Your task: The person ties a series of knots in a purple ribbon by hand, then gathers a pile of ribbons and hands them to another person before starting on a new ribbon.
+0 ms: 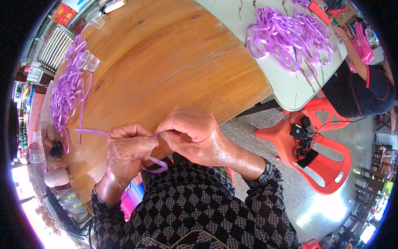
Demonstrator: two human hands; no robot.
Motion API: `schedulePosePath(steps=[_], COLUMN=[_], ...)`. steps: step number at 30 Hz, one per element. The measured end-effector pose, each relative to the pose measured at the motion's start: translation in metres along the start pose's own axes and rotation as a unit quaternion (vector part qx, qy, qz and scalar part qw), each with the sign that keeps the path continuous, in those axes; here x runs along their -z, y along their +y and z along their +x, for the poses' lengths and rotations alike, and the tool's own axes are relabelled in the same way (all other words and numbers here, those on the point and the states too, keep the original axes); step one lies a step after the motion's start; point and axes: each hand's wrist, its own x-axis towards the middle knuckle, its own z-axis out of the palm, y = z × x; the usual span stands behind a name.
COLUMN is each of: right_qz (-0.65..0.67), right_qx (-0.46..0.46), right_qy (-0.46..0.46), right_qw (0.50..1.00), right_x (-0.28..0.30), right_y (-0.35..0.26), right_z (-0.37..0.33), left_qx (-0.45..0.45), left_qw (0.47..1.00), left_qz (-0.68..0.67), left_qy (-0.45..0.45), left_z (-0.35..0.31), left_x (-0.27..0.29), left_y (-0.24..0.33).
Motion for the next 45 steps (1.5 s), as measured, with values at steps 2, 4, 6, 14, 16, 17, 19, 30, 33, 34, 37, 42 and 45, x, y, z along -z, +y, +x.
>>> schedulePosePath(steps=[2, 4, 6, 14, 16, 17, 19, 30, 33, 34, 37, 42, 45], right_qz=[-0.020, -0.039, -0.092, -0.042, -0.022, -0.018, 0.057, 0.151, 0.232, 0.227, 0.254, 0.260, 0.377], right_qx=[0.034, 0.068, 0.105, -0.057, -0.198, -0.196, -0.002, -0.164, -0.237, -0.225, -0.275, -0.214, -0.231], right_qy=[0.018, 0.034, 0.048, 0.143, 0.095, 0.090, 0.002, -0.059, 0.004, 0.007, 0.018, 0.007, 0.057], right_qw=[0.999, 0.996, 0.989, 0.987, 0.975, 0.976, 0.998, 0.973, 0.943, 0.947, 0.927, 0.942, 0.895], right_x=[-0.003, -0.005, -0.008, 0.002, 0.016, 0.014, 0.011, 0.008, 0.005, 0.003, -0.001, -0.004, -0.018], right_y=[0.005, 0.008, 0.009, 0.015, 0.009, 0.008, 0.007, -0.006, -0.010, -0.007, -0.013, -0.010, -0.021], right_z=[0.000, 0.001, 0.002, -0.007, -0.013, -0.010, -0.005, -0.003, -0.007, -0.010, -0.021, -0.021, 0.016], left_qx=[-0.003, -0.006, -0.001, -0.069, -0.090, -0.089, 0.031, 0.070, 0.018, 0.024, 0.030, -0.031, -0.170], left_qw=[1.000, 1.000, 1.000, 0.992, 0.968, 0.968, 0.999, 0.993, 0.992, 0.993, 0.994, 0.994, 0.981], left_qz=[0.006, 0.012, 0.017, 0.104, 0.230, 0.230, -0.013, 0.007, 0.076, 0.076, 0.076, 0.055, 0.002], left_qy=[-0.003, -0.004, -0.005, 0.027, 0.039, 0.046, 0.037, -0.094, -0.094, -0.082, -0.073, -0.092, -0.090], left_z=[0.001, 0.001, 0.001, -0.018, -0.013, -0.011, -0.005, -0.004, -0.007, -0.013, -0.026, -0.043, -0.050], left_x=[-0.002, -0.003, -0.004, -0.015, -0.009, -0.007, -0.007, 0.007, 0.008, 0.006, 0.009, 0.010, 0.002], left_y=[0.000, 0.000, -0.002, 0.005, 0.018, 0.013, 0.000, 0.002, -0.001, 0.000, -0.004, -0.002, 0.014])
